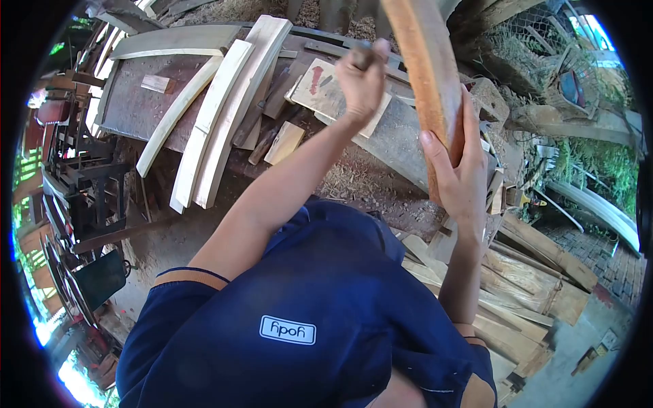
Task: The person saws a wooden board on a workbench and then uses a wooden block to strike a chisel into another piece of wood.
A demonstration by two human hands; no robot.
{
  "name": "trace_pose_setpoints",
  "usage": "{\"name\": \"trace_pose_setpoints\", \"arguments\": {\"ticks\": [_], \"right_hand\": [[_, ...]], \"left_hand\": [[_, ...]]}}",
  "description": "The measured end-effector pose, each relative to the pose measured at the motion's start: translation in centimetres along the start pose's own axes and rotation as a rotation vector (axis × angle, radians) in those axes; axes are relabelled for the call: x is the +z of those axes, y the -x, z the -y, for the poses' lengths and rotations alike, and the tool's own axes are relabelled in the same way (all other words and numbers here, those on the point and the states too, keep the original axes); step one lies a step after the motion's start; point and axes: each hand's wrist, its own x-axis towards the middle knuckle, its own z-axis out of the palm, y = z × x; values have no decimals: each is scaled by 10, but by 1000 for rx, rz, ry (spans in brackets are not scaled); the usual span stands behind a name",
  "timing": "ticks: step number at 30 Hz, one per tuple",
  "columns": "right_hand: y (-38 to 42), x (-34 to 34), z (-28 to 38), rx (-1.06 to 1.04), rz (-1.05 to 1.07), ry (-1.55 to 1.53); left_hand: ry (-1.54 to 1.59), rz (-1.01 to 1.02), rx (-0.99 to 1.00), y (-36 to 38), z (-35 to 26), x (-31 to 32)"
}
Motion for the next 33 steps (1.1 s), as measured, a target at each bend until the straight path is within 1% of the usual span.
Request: {"name": "trace_pose_setpoints", "arguments": {"ticks": [1,2,3,5,8,9,11,13,15,17,19,24,29,31,33], "right_hand": [[3,1,-7,13,-27,-54],[5,3,-13,24,-54,-109],[8,4,-16,24,-56,-110],[15,6,-21,99,-66,-163],[25,8,-35,156,-38,-164],[28,9,-38,166,-39,-163],[33,11,-41,157,-58,-145],[35,14,-45,163,-52,-156],[37,14,-47,167,-52,-163],[39,15,-46,195,-40,-182],[40,17,-49,198,-37,-188],[36,16,-45,214,0,-222],[23,7,-31,149,-17,-217],[17,5,-26,116,-29,-218],[14,4,-23,81,-40,-221]], "left_hand": [[7,-53,-74,-11,-3,-4],[6,-52,-75,-22,2,-12],[92,-160,-154,-32,7,-20],[211,-360,-314,-49,11,-32],[275,-423,-360,-51,8,-46],[271,-420,-369,-46,9,-46],[291,-339,-336,-38,1,-44],[286,-321,-345,-32,-2,-39],[268,-201,-279,-28,0,-36],[261,-188,-270,-25,-4,-30],[230,-131,-221,-23,-8,-27],[143,-96,-190,-18,-10,-21],[80,-90,-164,-12,-8,-18],[-5,-13,-56,-13,3,-21],[-10,-16,-57,-13,8,-23]]}}
